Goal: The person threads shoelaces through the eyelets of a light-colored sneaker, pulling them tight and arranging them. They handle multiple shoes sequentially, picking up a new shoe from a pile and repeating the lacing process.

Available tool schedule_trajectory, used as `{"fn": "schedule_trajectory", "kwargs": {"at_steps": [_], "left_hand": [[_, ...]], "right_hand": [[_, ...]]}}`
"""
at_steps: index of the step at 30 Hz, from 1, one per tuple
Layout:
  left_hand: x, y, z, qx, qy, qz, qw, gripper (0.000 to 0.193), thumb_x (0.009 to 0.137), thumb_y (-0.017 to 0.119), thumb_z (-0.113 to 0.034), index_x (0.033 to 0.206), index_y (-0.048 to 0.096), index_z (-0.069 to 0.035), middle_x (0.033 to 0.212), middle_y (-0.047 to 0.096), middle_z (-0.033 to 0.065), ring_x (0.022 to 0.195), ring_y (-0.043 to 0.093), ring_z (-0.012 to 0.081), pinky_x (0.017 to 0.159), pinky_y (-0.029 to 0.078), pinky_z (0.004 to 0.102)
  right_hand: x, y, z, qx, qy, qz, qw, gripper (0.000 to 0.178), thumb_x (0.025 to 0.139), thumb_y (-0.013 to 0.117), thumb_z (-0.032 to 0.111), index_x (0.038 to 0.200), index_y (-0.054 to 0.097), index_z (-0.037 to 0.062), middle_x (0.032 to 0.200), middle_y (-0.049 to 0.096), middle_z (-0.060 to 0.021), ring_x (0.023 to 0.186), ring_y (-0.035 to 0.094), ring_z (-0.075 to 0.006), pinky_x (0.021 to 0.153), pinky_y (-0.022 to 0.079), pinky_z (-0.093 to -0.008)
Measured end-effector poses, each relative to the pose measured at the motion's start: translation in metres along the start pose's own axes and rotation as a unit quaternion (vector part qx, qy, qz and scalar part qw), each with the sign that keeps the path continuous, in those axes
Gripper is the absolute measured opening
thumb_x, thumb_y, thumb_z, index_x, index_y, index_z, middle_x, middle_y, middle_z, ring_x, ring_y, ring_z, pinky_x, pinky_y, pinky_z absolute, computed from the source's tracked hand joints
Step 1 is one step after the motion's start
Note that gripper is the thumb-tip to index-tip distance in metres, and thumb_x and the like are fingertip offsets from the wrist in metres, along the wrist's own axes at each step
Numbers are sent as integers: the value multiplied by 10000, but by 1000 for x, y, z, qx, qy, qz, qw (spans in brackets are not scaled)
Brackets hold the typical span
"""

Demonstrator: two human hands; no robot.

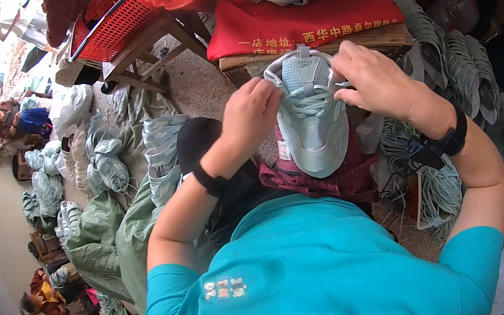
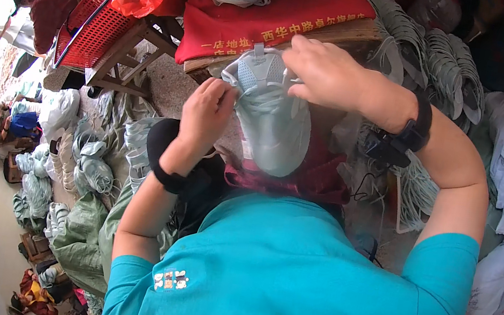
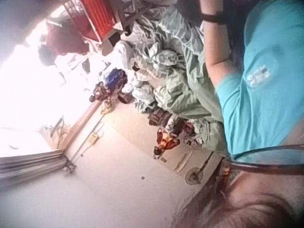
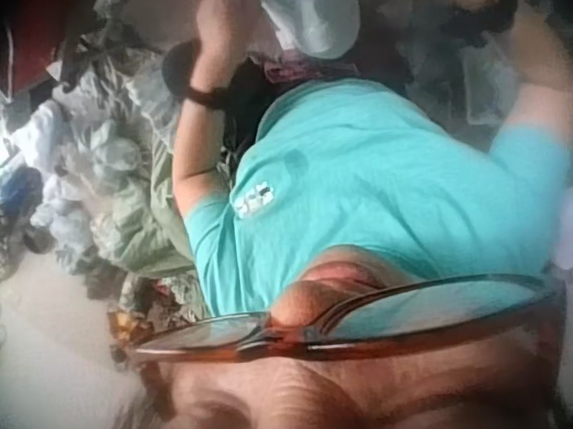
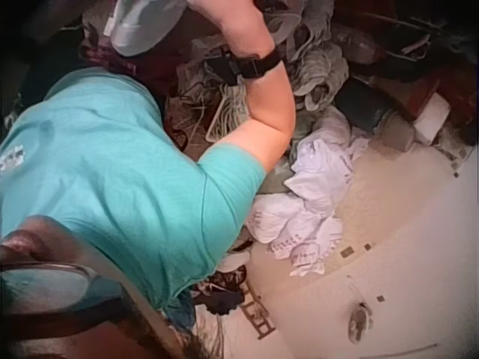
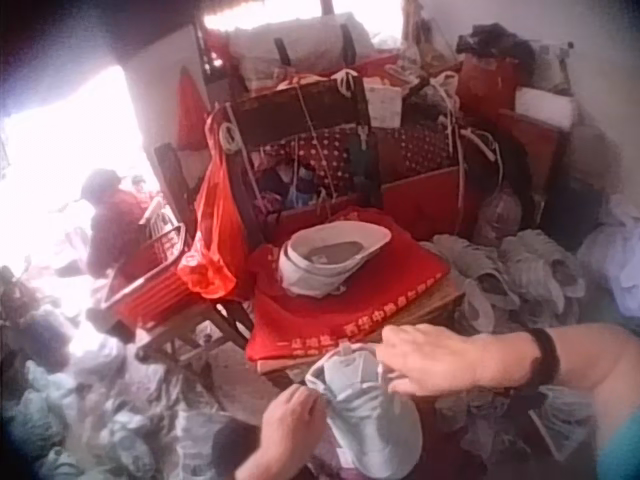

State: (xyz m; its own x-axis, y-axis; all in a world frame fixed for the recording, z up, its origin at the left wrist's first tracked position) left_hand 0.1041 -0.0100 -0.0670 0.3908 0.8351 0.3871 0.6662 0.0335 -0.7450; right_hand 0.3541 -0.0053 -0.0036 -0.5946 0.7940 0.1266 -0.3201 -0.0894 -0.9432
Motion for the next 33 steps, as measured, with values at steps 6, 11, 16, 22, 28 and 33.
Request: {"fn": "schedule_trajectory", "kwargs": {"at_steps": [6,11,16,22,28,33], "left_hand": [[33,-37,0,-39,101,116,987,280,802,706,-17,1064,615,-51,1093,617,86,989,643,287,780,536,366],[43,-38,19,-114,80,221,965,241,811,701,-4,1034,623,-54,1013,623,69,912,638,251,726,523,342],[49,-34,15,-19,109,206,972,130,852,703,-142,886,649,-29,925,579,105,886,614,301,763,513,389],[52,-26,17,-50,47,236,969,161,897,687,-157,864,697,0,880,537,55,806,577,188,725,464,327],[29,-7,20,-386,-197,120,893,207,933,682,-209,868,735,-19,963,517,17,956,490,137,823,422,282],[49,-55,-40,-434,-29,-67,898,177,964,656,-164,887,733,-24,994,569,0,988,488,119,840,403,246]], "right_hand": [[15,-7,-17,139,-53,85,985,335,762,761,64,1015,545,22,1003,551,-117,943,588,-343,818,483,-425],[22,1,-34,99,-74,125,984,332,759,774,90,1013,566,37,983,546,-96,913,592,-300,788,486,-416],[16,8,-40,129,-87,95,983,246,808,752,135,978,602,40,942,525,-86,866,582,-274,764,478,-400],[24,13,-31,188,45,114,974,228,871,710,228,808,672,12,869,515,-66,808,552,-197,721,451,-327],[30,30,-19,315,230,67,918,258,876,712,242,754,697,16,883,563,-52,820,549,-154,750,436,-299],[35,-31,46,532,54,-18,845,167,964,637,178,950,699,24,961,572,27,886,535,-56,760,420,-232]]}}
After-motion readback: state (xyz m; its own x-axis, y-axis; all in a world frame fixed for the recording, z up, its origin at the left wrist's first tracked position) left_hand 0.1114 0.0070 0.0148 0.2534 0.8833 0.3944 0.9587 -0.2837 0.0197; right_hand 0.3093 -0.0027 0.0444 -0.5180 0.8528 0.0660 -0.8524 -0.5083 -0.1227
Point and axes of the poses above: each hand's wrist, its own x-axis towards the middle knuckle, its own y-axis out of the palm, z = x × y, the point moved 2 cm from there along x, towards the middle knuckle
